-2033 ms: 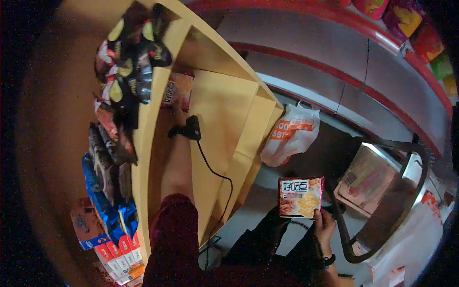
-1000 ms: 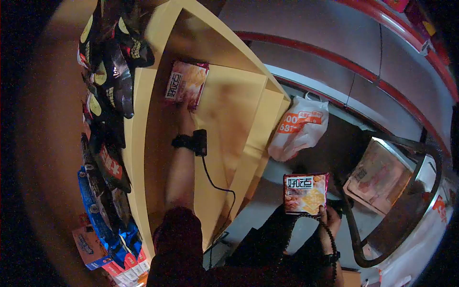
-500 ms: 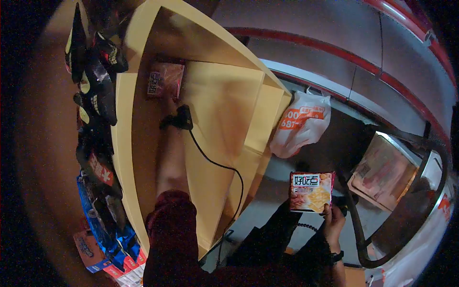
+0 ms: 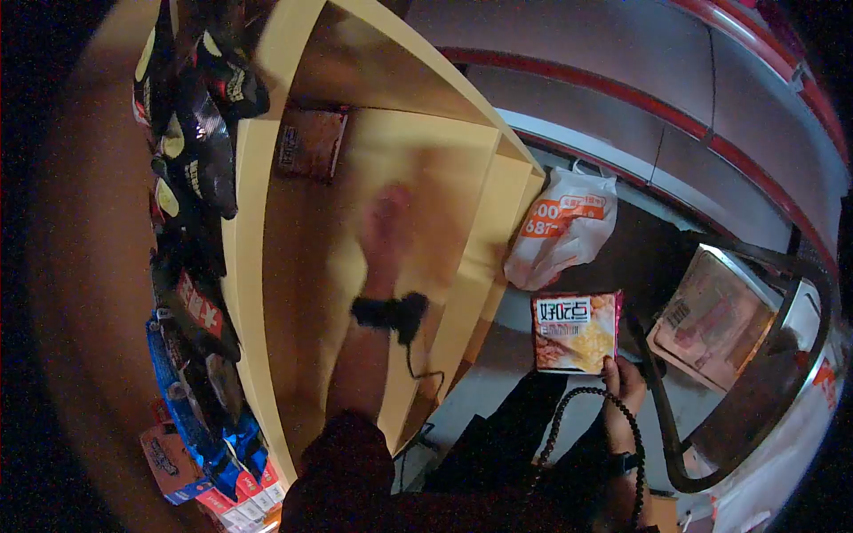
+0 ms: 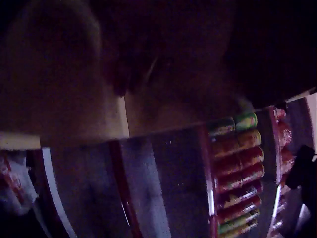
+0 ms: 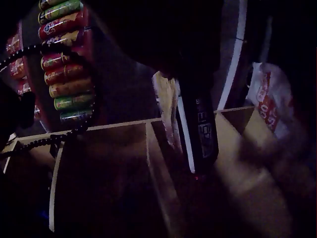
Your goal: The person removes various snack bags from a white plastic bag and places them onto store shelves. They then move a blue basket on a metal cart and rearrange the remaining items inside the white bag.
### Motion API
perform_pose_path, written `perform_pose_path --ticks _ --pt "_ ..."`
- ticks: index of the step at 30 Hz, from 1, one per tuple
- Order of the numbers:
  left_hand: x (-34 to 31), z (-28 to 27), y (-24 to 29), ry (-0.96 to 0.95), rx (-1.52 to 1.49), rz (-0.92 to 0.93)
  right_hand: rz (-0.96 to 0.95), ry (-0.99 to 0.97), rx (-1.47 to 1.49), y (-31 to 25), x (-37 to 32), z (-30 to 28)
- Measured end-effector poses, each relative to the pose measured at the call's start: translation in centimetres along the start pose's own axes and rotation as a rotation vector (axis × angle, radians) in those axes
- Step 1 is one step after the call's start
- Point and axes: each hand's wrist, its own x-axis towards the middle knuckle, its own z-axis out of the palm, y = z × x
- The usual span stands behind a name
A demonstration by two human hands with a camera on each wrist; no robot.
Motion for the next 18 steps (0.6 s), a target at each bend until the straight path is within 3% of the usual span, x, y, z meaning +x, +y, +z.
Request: perform_pose_path --ticks 2,4,9,11,12,13,14,17,18 --pt "-4.6 1.9 -2.8 -0.199 0.02 -0.328 -0.069 0.034 0.017 -0.2 1.1 1.1" --pt "-7.5 6.3 -0.1 -0.468 0.385 -0.369 -0.191 0.032 0.018 -0.6 2.6 1.9" --pt "-8.5 9.1 0.7 -0.544 0.318 -0.368 -0.317 -0.115 -0.031 -7.6 5.5 3.3" --pt "-7.8 9.0 1.0 -0.353 0.239 -0.175 -0.377 -0.171 -0.054 -9.4 6.2 4.3" --pt "-7.1 8.6 1.5 -0.354 0.24 -0.173 -0.431 -0.166 0.054 -10.1 6.4 4.8" --pt "-6.3 7.8 2.3 -0.214 0.079 -0.183 -0.484 -0.16 0.162 -10.6 6.3 5.1" --pt "-5.5 6.8 3.2 -0.072 -0.081 -0.192 -0.403 -0.253 0.256 -10.9 6.2 5.0" --pt "-3.6 1.8 3.1 0.01 0.144 -0.133 -0.449 -0.26 0.104 -8.7 6.1 5.1" --pt "-2.2 0.0 2.5 0.17 0.18 -0.048 -0.451 -0.258 0.106 -7.8 6.0 4.9"
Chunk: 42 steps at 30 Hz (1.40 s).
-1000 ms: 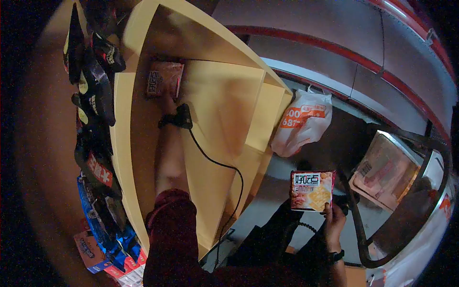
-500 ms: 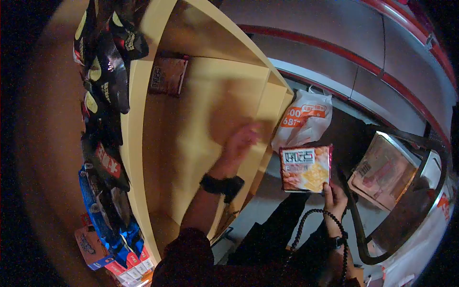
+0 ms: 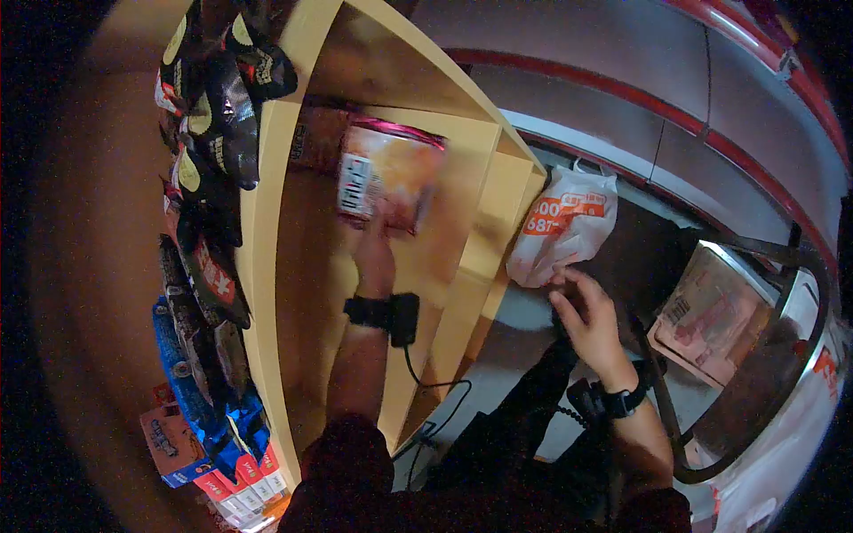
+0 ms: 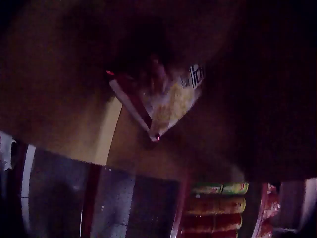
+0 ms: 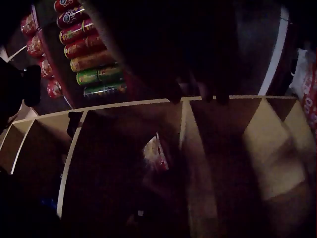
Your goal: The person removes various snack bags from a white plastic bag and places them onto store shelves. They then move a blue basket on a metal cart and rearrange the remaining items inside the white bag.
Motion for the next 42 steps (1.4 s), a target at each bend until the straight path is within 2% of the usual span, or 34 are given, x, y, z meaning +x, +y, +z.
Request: perform_pose_path --ticks 1,2,4,5,6,7,8,10,11,12,13,14,16,21,23,25,27,29,30,32,33,35,36,37,39,40,41,42 --pt "1.8 -1.4 -0.9 0.166 0.024 0.072 0.079 -0.036 0.015 0.8 -0.7 -0.3" --pt "3.5 -3.0 -1.5 0.164 0.024 0.072 0.159 -0.073 0.03 1.7 -1.5 -0.8" --pt "7.3 -6.5 -3.2 0.104 -0.143 -0.124 0.195 -0.07 0.013 3.3 -3.4 -1.7" --pt "10.1 -8.6 -5.1 0.101 -0.143 -0.124 0.229 -0.069 -0.004 3.8 -4.1 -2.1" --pt "13.0 -10.6 -7.3 0.136 -0.039 -0.033 0.23 -0.066 -0.004 3.7 -4.7 -2.6" --pt "14.3 -11.4 -8.4 0.17 0.065 0.058 0.336 -0.099 -0.014 3.4 -5.3 -3.2" --pt "9.8 -9.0 -5.6 0.164 0.063 0.058 0.441 -0.129 -0.025 3.4 -5.9 -3.8" --pt "8.3 0.2 1.4 0.205 -0.07 0.241 0.416 -0.112 -0.038 5.2 -7.5 -4.2" --pt "10.7 -7.5 -3.5 0.203 -0.071 0.24 0.388 -0.1 -0.049 6.1 -8.3 -4.2" --pt "13.8 -13.6 -8.5 0.143 0.023 0.125 0.389 -0.097 -0.048 6.8 -8.8 -4.3" --pt "22.8 -17.6 -12.0 0.084 0.117 0.012 0.355 -0.092 -0.078 7.5 -9.3 -4.3" --pt "21.8 -16.4 -11.2 0.081 0.116 0.012 0.323 -0.086 -0.108 7.9 -9.6 -4.2" --pt "16.9 -11.7 -8.0 0.251 0.867 0.3 0.321 -0.074 -0.109 8.3 -10.1 -3.8" --pt "14.0 -9.8 -8.9 0.336 0.763 0.277 0.369 -0.112 -0.111 5.6 -10.9 -3.6" --pt "10.5 -7.6 -8.3 0.354 0.73 0.268 0.231 -0.127 -0.212 4.7 -11.6 -4.0" --pt "2.9 -1.6 -4.5 -0.023 -0.031 0.177 0.239 -0.152 -0.226 4.0 -12.2 -4.7" --pt "-4.8 4.5 -0.9 -0.015 0.679 0.356 0.222 -0.138 -0.179 3.4 -13.7 -5.5" --pt "-10.3 8.1 -0.3 -0.231 0.562 0.233 0.217 -0.088 -0.225 2.3 -15.2 -6.5" --pt "-12.6 9.6 0.0 -0.291 0.536 0.227 0.212 -0.075 -0.212 2.1 -15.9 -7.2" --pt "-16.9 13.3 0.7 -0.533 0.766 0.42 0.185 -0.043 -0.209 -0.1 -17.7 -9.4" --pt "-18.5 15.5 1.3 -0.6 0.72 0.438 0.148 -0.026 -0.222 -1.6 -18.2 -10.8" --pt "-22.5 19.2 3.2 -0.623 0.659 0.316 0.023 0.078 -0.26 -2.4 -20.6 -12.8" --pt "-24.6 21.7 5.6 -0.66 0.627 0.242 0.058 0.135 -0.273 -3.4 -22.1 -13.8" --pt "-26.3 23.5 6.4 -0.716 0.604 0.254 0.014 0.15 -0.274 -4.6 -23.2 -15.0" --pt "-28.7 26.8 8.2 -0.746 0.473 0.429 -0.154 0.195 -0.253 -6.8 -24.9 -18.0" --pt "-29.9 28.1 9.6 -0.794 0.522 0.552 -0.182 0.252 -0.248 -7.0 -26.0 -18.8" --pt "-31.5 29.7 11.2 -0.809 0.515 0.568 -0.214 0.304 -0.238 -7.3 -27.4 -19.8" --pt "-33.0 31.4 12.8 -0.778 0.483 0.739 -0.216 0.32 -0.242 -7.9 -28.6 -21.0"
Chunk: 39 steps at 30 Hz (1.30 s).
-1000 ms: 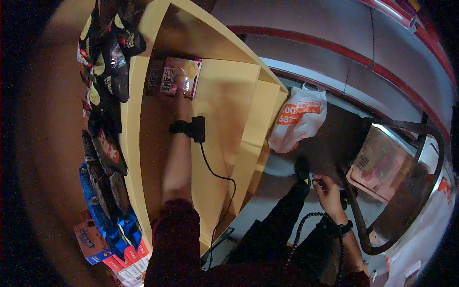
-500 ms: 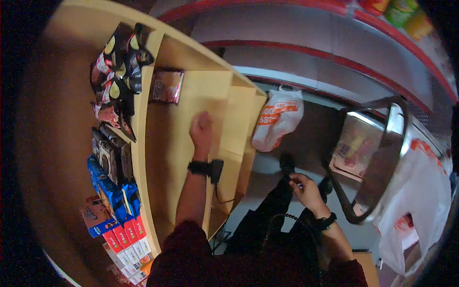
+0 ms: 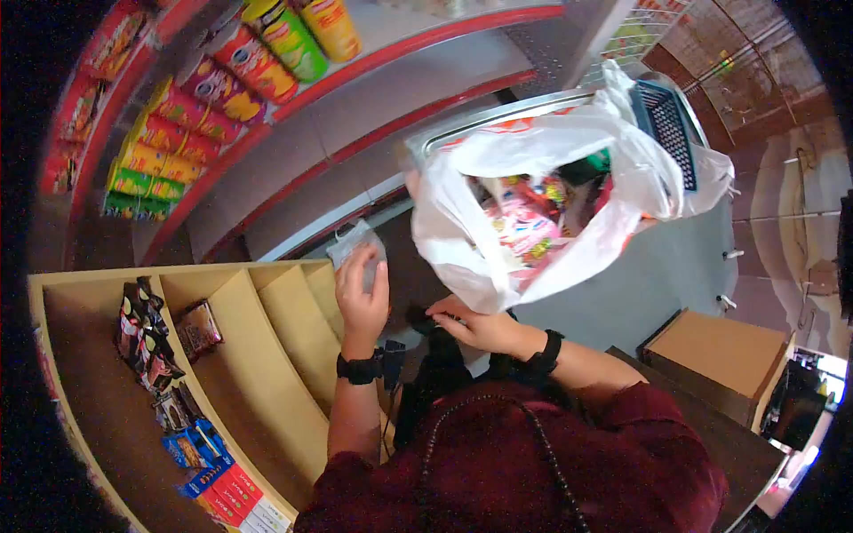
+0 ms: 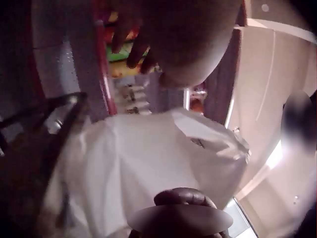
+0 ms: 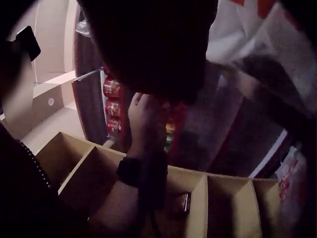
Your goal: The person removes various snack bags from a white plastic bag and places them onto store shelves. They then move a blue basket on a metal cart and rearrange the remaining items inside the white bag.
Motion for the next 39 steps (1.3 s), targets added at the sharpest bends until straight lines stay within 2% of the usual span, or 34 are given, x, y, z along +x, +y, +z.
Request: perform_pose_path --ticks 1,2,3,5,6,7,8,9,10,11,12,14,15,17,18,19,21,23,25,27,28,30,31,33,34,35,37,39 --pt "0.8 0.8 2.3 0.065 0.051 0.144 -0.017 -0.01 -0.022 -1.0 -0.6 -2.3" --pt "1.2 1.5 4.5 0.093 -0.069 0.072 -0.036 -0.022 -0.042 -1.6 -1.2 -4.6" --pt "1.6 2.1 6.4 0.09 -0.066 0.077 -0.038 -0.017 -0.04 -2.0 -1.9 -6.6" --pt "2.7 3.4 9.7 0.251 -0.217 0.253 -0.185 -0.078 -0.132 -2.3 -3.2 -10.3" --pt "3.2 4.0 11.0 0.254 -0.211 0.252 -0.304 0.05 -0.115 -2.2 -3.7 -11.7" --pt "3.5 4.6 12.3 0.189 -0.172 0.38 -0.31 0.048 -0.111 -1.7 -4.4 -13.2" --pt "3.7 5.1 13.1 0.122 -0.132 0.504 -0.306 0.135 -0.192 -1.0 -5.2 -14.8" --pt "3.6 5.3 13.6 0.001 0.1 0.547 -0.3 0.221 -0.274 -0.4 -5.9 -16.1" --pt "3.7 5.5 14.8 -0.193 0.31 0.556 -0.157 0.313 -0.367 -0.1 -6.2 -17.3" --pt "3.6 5.8 15.8 -0.388 0.518 0.558 -0.01 0.405 -0.459 0.2 -6.4 -18.3" --pt "3.1 6.6 15.9 -0.382 0.52 0.557 -0.016 0.403 -0.46 0.8 -5.8 -19.4" --pt "1.4 8.9 14.6 -0.543 0.466 0.489 -0.204 0.478 -0.662 2.5 -4.3 -21.6" --pt "0.6 9.7 14.2 -0.538 0.468 0.486 -0.209 0.474 -0.662 3.8 -4.5 -22.2" --pt "-1.1 10.5 13.5 -0.722 0.481 0.423 -0.158 0.235 -1.084 7.7 -6.2 -23.4" --pt "-1.9 10.8 13.2 -0.663 0.448 0.409 0.059 0.024 -1.114 9.0 -7.2 -24.2" --pt "-2.3 10.9 13.0 -0.658 0.449 0.404 0.052 0.021 -1.116 9.2 -7.7 -25.0" --pt "-3.0 10.9 12.6 -0.766 0.558 0.208 0.331 -0.121 -1.176 9.5 -8.2 -26.2" --pt "-3.2 10.9 12.7 -0.737 0.566 0.23 0.344 -0.06 -1.206 11.1 -8.9 -26.6" --pt "-3.3 10.6 13.5 -0.791 0.557 0.175 0.358 0.003 -1.232 12.2 -8.9 -26.6" --pt "-3.4 10.6 13.8 -0.779 0.571 0.184 0.504 0.067 -1.168 12.6 -8.4 -26.6" --pt "-3.5 10.6 13.9 -0.773 0.584 0.196 0.499 0.064 -1.169 12.3 -8.1 -26.3" --pt "-3.6 10.4 14.0 -0.769 0.604 0.189 0.294 0.304 -1.118 11.8 -7.0 -25.8" --pt "-3.6 10.3 14.0 -0.776 0.624 0.19 0.284 0.3 -1.117 12.0 -6.8 -25.9" --pt "-3.7 10.1 14.0 -0.752 0.599 0.178 0.012 0.228 -1.137 12.9 -6.7 -26.0" --pt "-3.9 10.0 14.0 -0.733 0.571 0.173 -0.036 0.231 -1.137 13.0 -6.2 -26.1" --pt "-3.8 9.8 14.0 -0.728 0.573 0.167 -0.044 0.228 -1.136 13.1 -5.9 -26.4" --pt "-3.7 9.5 14.2 -0.721 0.543 0.168 -0.064 0.09 -1.098 12.9 -5.4 -27.1" --pt "-3.6 9.4 14.1 -0.72 0.549 0.165 -0.037 0.035 -1.098 14.8 -4.8 -28.0"
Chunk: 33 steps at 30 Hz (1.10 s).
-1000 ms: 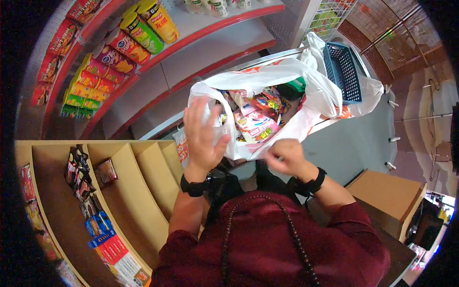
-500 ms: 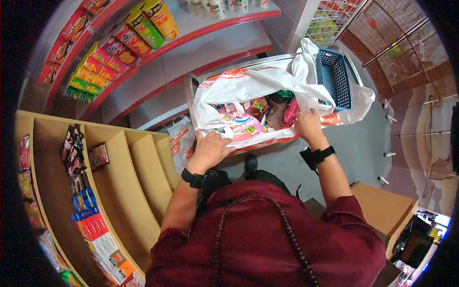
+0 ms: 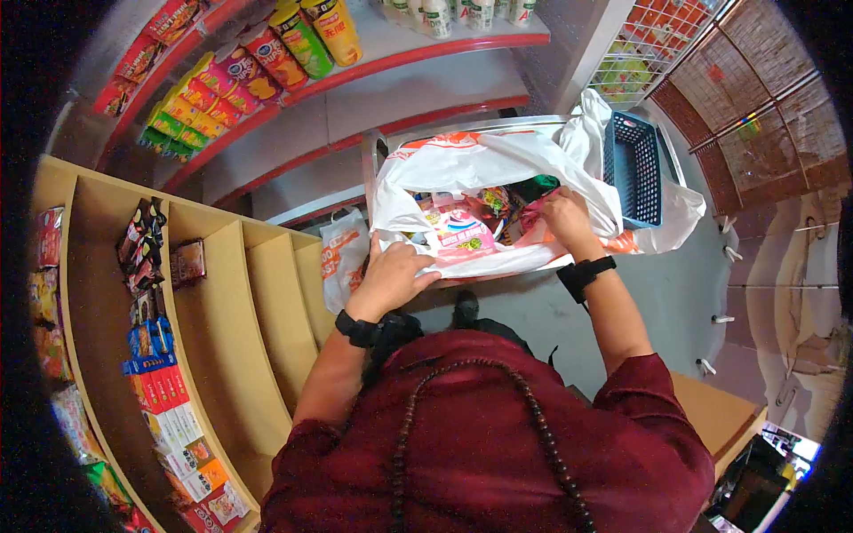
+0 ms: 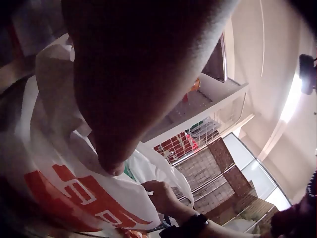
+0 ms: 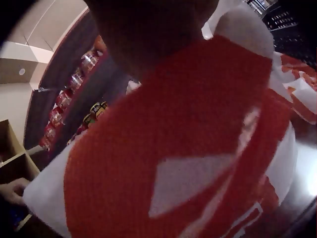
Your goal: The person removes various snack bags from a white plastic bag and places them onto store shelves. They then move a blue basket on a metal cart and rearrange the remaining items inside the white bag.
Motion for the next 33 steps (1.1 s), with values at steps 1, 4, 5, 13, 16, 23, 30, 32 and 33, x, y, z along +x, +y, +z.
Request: perform_pose_path --ticks 1,4,5,13,16,23,30,32,33 --pt "0.0 0.0 0.0 -0.004 0.0 -0.001 -0.001 -0.062 -0.002 0.0 0.3 -0.3" --pt "0.0 -0.3 0.1 0.007 -0.012 -0.015 0.164 -0.042 0.313 -0.4 1.0 -2.4" --pt "0.0 -0.3 0.2 0.009 -0.012 -0.016 0.126 0.006 0.38 -1.1 1.3 -4.6" --pt "-0.5 -0.8 -0.3 0.348 -0.113 0.02 0.355 0.24 1.233 -5.6 4.6 -9.6" --pt "-0.6 -1.9 -0.8 0.452 -0.366 -0.06 0.345 0.316 1.419 -7.6 6.1 -10.5" --pt "-2.2 -2.8 -4.2 0.745 -1.086 -0.237 0.369 0.05 1.711 -16.5 10.0 -9.2" --pt "-11.9 -3.4 -11.5 0.868 -1.663 -0.504 0.045 -0.188 1.571 -26.7 12.2 -6.9" --pt "-15.0 0.4 -16.6 0.88 -1.611 -0.626 -0.012 -0.235 1.515 -27.9 12.7 -6.0" --pt "-16.2 1.2 -18.0 1.123 -1.659 -0.63 -0.023 -0.301 1.503 -28.2 12.8 -5.5"
